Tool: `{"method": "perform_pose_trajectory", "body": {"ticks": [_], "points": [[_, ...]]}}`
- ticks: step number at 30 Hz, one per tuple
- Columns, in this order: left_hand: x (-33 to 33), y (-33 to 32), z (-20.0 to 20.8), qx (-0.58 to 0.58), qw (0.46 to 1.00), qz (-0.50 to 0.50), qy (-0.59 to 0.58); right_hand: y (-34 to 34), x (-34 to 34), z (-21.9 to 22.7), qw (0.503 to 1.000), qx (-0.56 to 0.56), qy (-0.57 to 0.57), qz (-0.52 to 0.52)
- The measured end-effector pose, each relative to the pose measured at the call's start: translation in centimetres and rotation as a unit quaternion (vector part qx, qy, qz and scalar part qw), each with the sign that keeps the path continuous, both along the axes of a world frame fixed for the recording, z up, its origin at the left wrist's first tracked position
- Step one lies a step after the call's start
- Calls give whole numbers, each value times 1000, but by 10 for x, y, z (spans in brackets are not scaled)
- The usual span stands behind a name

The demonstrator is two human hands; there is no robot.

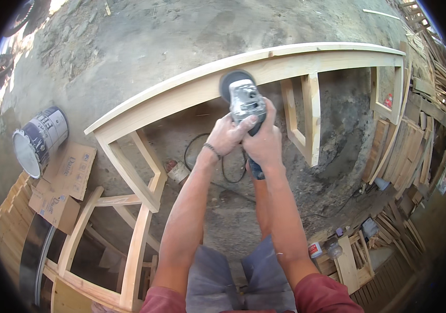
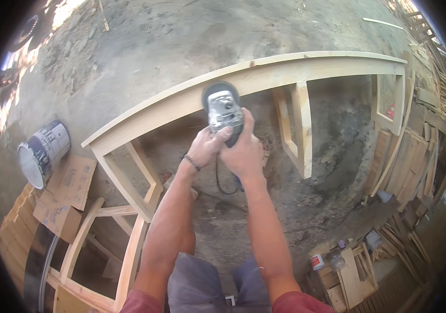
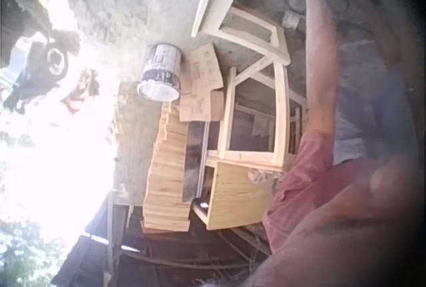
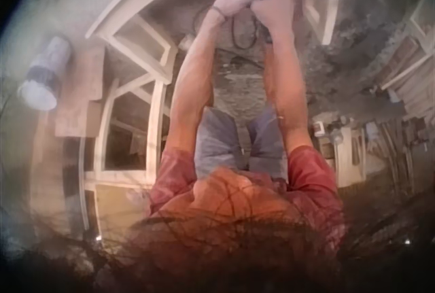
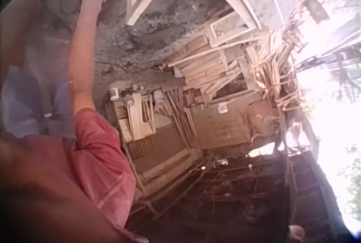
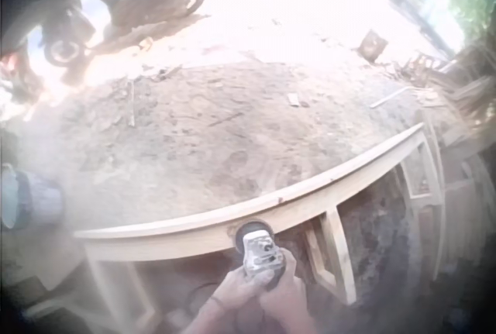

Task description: The person sands the surface and edges of a wooden structure using a power sander, turning the object over to reach different sides.

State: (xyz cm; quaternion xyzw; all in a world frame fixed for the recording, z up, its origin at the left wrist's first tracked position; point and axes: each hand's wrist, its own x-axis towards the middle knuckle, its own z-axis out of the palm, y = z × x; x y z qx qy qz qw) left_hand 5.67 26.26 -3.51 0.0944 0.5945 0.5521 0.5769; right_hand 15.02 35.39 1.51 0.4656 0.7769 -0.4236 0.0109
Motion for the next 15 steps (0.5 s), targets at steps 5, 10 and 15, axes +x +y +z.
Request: {"method": "perform_pose_trajectory", "body": {"ticks": [5,10,15], "points": [[-17,-82,2,6,993,110,-33,-64,-35,-5,996,-20,-8,90],[-29,-132,-1,-12,986,165,22,-98,-67,2,985,-60,-55,151],[-23,-136,-9,-6,978,209,-10,-93,-70,1,977,-54,-51,199]]}}
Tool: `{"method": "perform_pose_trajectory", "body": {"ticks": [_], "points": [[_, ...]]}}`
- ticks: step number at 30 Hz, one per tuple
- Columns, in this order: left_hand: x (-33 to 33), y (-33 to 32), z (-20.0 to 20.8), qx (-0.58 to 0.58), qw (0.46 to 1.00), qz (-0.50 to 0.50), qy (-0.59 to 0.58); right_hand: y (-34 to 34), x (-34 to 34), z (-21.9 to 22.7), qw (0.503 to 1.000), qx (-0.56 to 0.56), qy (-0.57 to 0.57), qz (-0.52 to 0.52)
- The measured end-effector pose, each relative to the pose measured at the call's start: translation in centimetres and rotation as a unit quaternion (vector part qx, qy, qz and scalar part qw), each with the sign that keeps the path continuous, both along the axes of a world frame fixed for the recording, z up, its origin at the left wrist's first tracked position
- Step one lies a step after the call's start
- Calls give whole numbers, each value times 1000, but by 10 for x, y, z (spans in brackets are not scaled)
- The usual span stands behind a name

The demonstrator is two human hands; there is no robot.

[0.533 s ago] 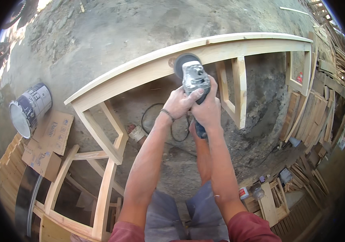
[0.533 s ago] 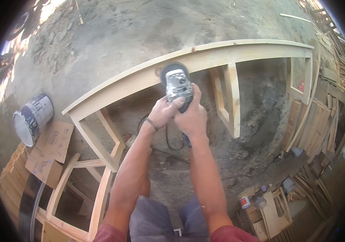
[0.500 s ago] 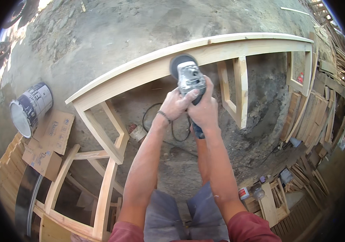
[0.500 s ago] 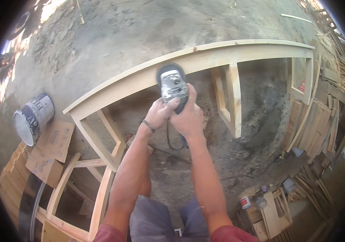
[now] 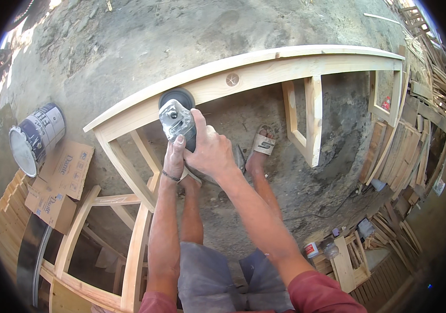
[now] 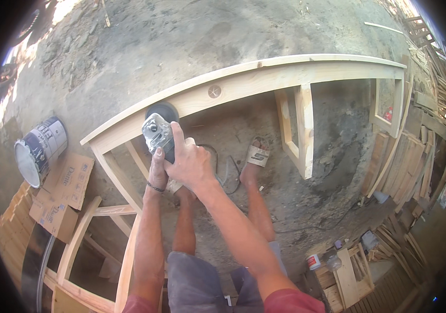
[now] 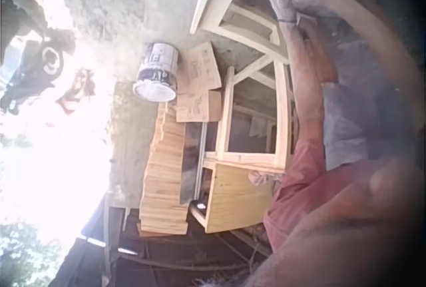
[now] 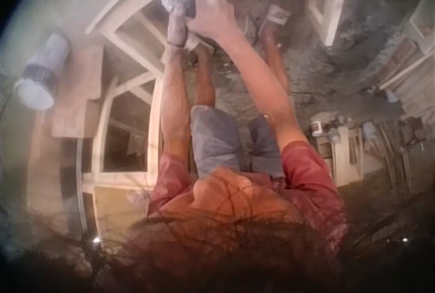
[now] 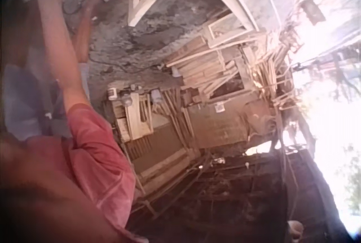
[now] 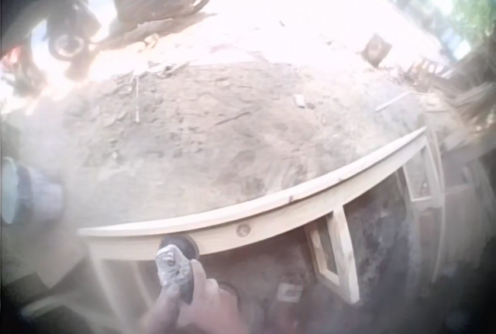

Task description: The person sands the surface and edges of a wooden structure using a power sander, turning the object over to reach different sides.

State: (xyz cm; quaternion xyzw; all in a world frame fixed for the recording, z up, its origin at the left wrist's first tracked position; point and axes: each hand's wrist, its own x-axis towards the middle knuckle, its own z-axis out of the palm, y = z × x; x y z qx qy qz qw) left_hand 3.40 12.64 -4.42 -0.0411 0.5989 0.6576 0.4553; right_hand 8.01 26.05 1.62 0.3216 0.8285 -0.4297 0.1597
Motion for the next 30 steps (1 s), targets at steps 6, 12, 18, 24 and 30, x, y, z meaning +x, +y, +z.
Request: {"method": "perform_pose_trajectory", "body": {"ticks": [6,12,18,24,30], "points": [[13,58,16,19,1000,-10,8,52,17,5,1000,5,-19,5],[31,98,14,33,999,3,-5,89,34,6,1000,-5,-24,-7],[44,148,19,25,998,-49,6,135,60,4,999,15,-12,-39],[55,204,15,46,989,-140,-13,183,90,7,993,26,20,-116],[70,256,11,35,986,-164,-16,229,112,6,987,60,39,-144]]}}
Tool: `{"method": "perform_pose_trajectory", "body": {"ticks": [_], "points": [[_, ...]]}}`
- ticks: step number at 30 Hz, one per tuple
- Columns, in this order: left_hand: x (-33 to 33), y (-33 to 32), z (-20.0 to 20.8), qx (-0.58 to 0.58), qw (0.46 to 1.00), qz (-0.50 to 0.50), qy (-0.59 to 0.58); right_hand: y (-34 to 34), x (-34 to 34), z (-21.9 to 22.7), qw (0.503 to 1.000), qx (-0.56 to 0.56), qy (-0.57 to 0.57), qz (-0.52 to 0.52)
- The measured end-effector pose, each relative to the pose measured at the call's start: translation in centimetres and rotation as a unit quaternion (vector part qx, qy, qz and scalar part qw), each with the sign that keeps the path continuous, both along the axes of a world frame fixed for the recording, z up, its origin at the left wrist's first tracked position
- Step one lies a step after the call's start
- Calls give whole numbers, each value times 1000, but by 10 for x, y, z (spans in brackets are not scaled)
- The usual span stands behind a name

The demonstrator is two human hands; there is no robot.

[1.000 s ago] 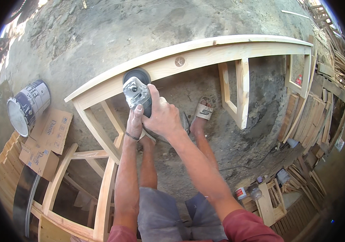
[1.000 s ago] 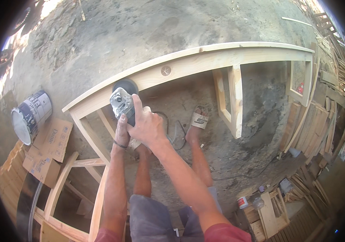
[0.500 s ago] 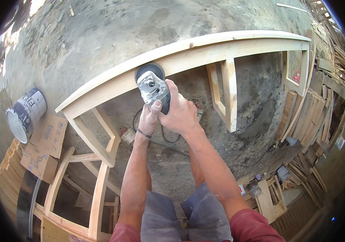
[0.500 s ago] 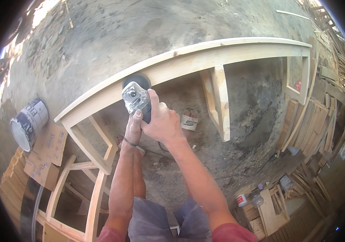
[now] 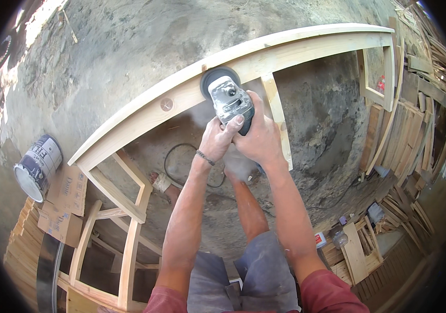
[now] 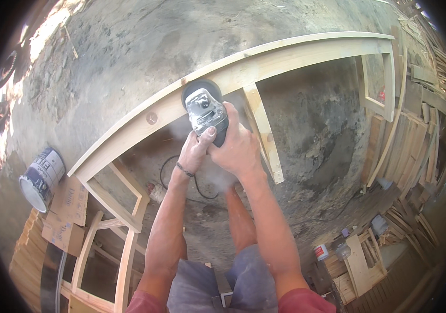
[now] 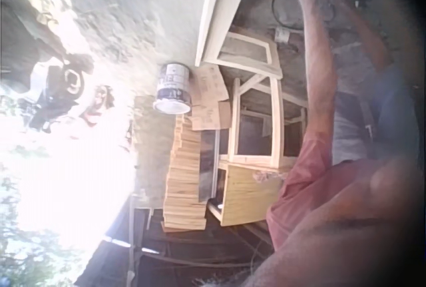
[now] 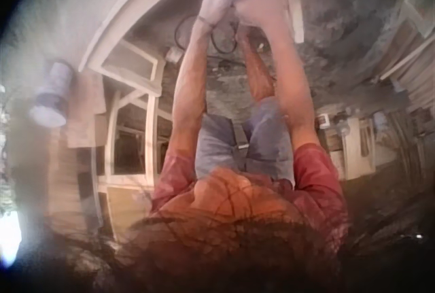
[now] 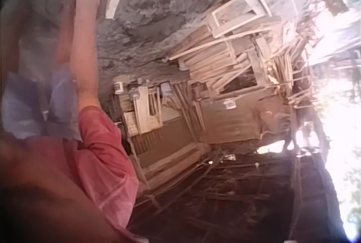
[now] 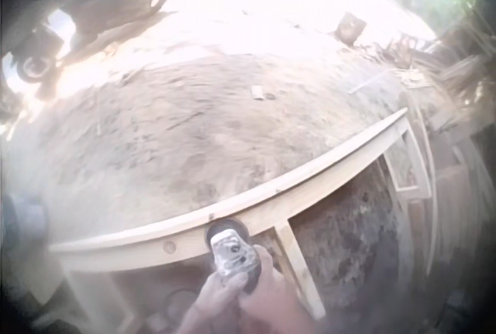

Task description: The person sands the surface and edges of a wooden structure using a power sander, turning the object over to reach different sides.

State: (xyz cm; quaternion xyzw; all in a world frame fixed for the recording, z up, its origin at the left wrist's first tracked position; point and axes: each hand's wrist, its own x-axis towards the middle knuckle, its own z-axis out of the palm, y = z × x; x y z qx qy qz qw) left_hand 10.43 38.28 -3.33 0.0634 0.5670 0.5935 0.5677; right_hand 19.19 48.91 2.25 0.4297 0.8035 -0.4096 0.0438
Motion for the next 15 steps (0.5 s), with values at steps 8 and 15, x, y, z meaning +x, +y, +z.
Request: {"method": "perform_pose_trajectory", "body": {"ticks": [8,15], "points": [[6,46,9,-6,998,-63,-7,23,16,4,996,7,-10,-85],[4,-6,9,-34,998,-58,1,-20,22,-18,998,34,-4,-47]]}}
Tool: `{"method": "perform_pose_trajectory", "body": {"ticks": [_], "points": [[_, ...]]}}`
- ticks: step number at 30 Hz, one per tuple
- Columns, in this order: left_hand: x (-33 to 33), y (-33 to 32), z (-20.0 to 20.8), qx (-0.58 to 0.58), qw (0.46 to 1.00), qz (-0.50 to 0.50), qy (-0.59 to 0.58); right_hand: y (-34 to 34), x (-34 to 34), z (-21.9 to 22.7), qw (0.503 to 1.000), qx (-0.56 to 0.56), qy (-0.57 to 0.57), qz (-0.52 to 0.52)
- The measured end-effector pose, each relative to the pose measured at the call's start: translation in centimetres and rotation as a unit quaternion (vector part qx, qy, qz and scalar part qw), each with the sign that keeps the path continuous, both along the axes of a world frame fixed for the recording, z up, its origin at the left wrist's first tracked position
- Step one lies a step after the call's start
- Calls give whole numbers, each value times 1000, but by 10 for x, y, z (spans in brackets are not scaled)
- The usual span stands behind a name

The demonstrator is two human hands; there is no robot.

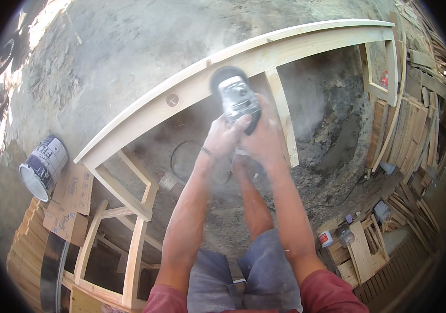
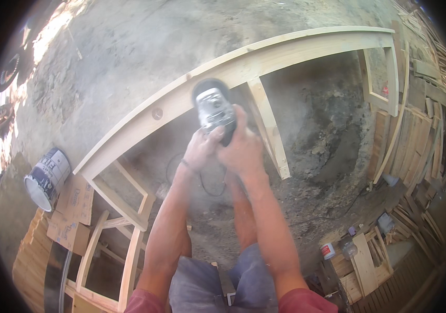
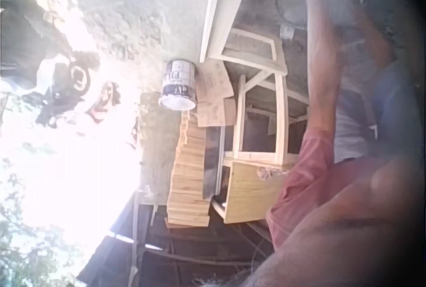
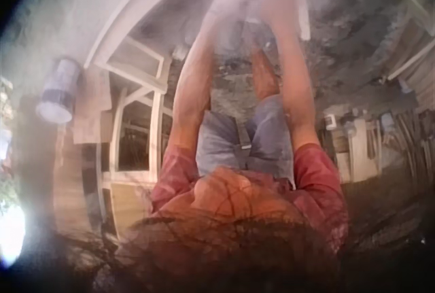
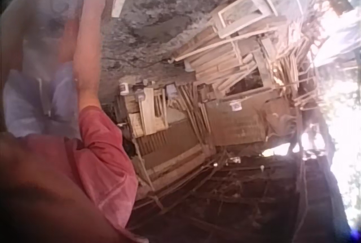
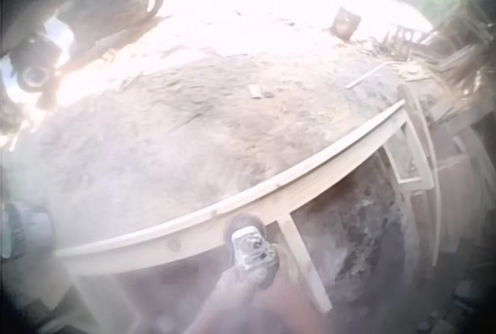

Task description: The person sands the surface and edges of a wooden structure using a power sander, turning the object over to reach different sides.

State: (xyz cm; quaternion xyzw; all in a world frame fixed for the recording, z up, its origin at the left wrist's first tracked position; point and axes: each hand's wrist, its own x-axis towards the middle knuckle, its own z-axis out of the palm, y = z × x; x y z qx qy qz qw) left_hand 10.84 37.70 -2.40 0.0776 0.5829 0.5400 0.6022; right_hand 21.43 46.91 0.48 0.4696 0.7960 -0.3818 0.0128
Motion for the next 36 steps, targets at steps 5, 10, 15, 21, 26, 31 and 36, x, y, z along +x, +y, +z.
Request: {"method": "perform_pose_trajectory", "body": {"ticks": [5,10,15,21,26,31,36], "points": [[-5,-70,-2,36,986,150,54,-47,-41,18,990,-97,-49,95],[-4,-69,-4,48,985,164,36,-46,-47,22,989,-87,-64,102],[-2,-43,-10,48,992,104,44,-25,-31,15,995,-53,-30,79],[5,-26,-9,35,997,73,17,-10,-20,22,998,-43,-25,50],[-8,4,-1,-12,999,-40,31,-1,-12,17,999,-19,25,-25],[-12,-13,-8,-23,999,-13,36,-11,-26,24,1000,-22,6,-16],[-13,-69,-5,41,988,146,34,-43,-55,18,990,-54,-49,123]]}}
